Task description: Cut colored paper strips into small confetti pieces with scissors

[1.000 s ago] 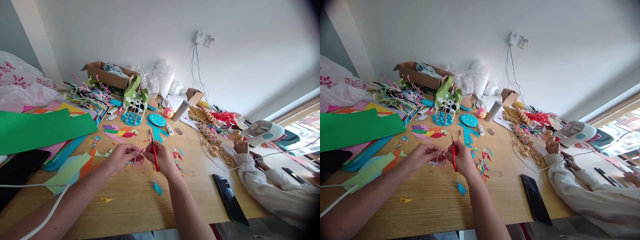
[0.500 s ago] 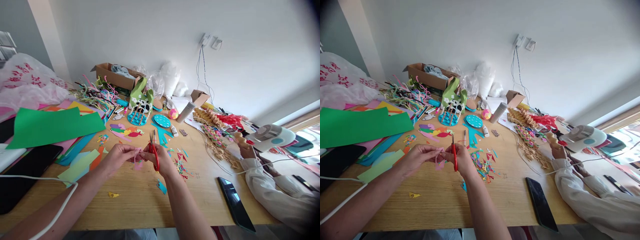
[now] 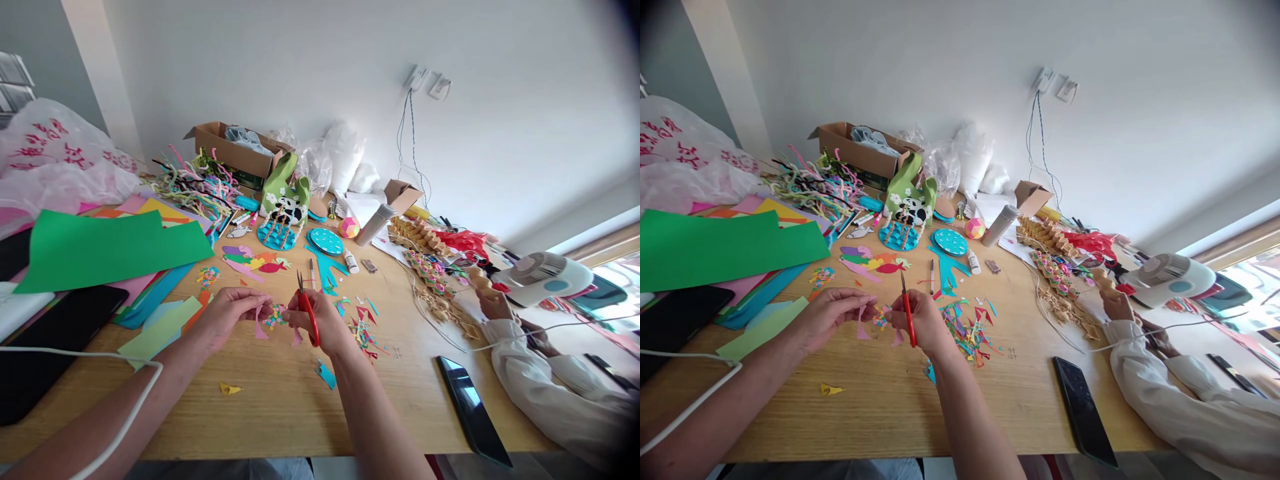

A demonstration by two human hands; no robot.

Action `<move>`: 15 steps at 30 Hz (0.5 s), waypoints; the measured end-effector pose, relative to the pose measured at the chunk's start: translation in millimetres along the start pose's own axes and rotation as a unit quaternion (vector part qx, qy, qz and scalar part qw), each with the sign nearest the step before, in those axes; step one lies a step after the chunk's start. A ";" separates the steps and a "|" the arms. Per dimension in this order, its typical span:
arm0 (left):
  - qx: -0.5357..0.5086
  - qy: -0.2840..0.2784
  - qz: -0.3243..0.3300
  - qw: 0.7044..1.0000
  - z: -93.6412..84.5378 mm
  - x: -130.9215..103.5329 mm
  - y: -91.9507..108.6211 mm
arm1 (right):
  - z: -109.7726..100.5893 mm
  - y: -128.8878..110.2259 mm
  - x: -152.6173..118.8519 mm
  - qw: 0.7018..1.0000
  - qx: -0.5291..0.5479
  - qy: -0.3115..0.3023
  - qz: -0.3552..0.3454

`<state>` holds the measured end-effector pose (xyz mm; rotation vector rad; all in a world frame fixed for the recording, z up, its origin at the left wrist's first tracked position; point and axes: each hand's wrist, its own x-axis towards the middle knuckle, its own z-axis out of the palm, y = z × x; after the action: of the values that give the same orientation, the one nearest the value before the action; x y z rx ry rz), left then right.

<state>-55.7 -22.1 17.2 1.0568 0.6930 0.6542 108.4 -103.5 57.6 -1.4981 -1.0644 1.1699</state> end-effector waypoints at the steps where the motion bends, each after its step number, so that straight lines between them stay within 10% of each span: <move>1: -0.003 0.007 0.000 1.000 -1.6 1.2 -0.9 | -0.6 -0.3 -0.1 1.000 -0.004 -0.001 0.000; 15: 0.075 -0.077 -0.108 0.988 -18.8 3.0 -4.7 | 3.3 15.0 6.1 1.000 0.014 0.005 0.005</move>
<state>-67.7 -11.3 6.1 1.1391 0.7167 0.3333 107.5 -100.1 41.5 -1.4876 -1.0309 1.1781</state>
